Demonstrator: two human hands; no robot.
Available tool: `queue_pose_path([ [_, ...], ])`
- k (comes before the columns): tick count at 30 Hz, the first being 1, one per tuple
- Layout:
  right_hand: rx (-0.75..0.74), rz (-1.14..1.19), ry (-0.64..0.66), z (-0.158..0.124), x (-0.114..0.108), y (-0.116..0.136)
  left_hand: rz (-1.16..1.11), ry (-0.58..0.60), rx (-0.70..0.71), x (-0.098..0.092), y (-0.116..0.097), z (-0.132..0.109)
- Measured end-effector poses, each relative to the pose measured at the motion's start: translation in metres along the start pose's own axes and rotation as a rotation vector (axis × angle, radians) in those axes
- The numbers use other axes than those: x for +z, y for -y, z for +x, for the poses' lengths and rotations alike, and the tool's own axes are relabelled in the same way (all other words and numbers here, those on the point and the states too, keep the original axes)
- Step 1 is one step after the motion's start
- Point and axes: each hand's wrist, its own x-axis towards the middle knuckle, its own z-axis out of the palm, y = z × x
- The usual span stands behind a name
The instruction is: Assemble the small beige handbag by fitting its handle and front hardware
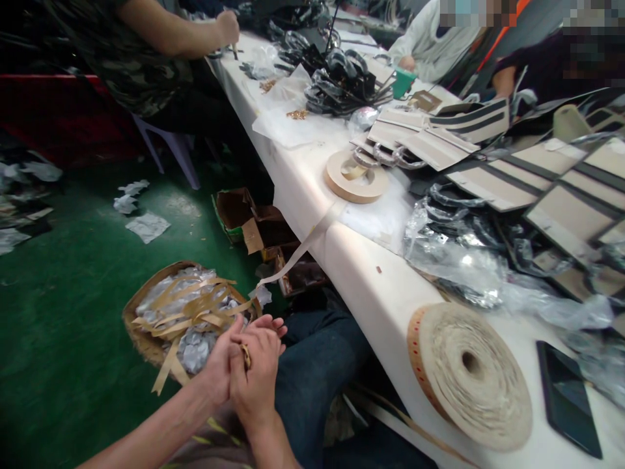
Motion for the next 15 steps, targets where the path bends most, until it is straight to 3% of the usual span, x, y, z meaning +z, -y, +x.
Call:
queue_pose_path([
  [5, -0.137, -0.082, -0.148, 0.013, -0.026, -0.018, 0.039, 0.033, -0.094, 0.017, 0.003, -0.022],
  [9, 0.0, -0.156, -0.288, 0.015, -0.042, -0.033, 0.157, -0.016, -0.084, 0.02, 0.017, -0.023],
  [12, -0.07, -0.231, -0.262, 0.012, -0.041, -0.038, 0.264, -0.007, -0.021, 0.021, 0.025, -0.023],
  [15, -0.138, -0.254, -0.149, 0.008, -0.031, -0.04, 0.325, -0.056, 0.012, 0.018, 0.025, -0.023],
])
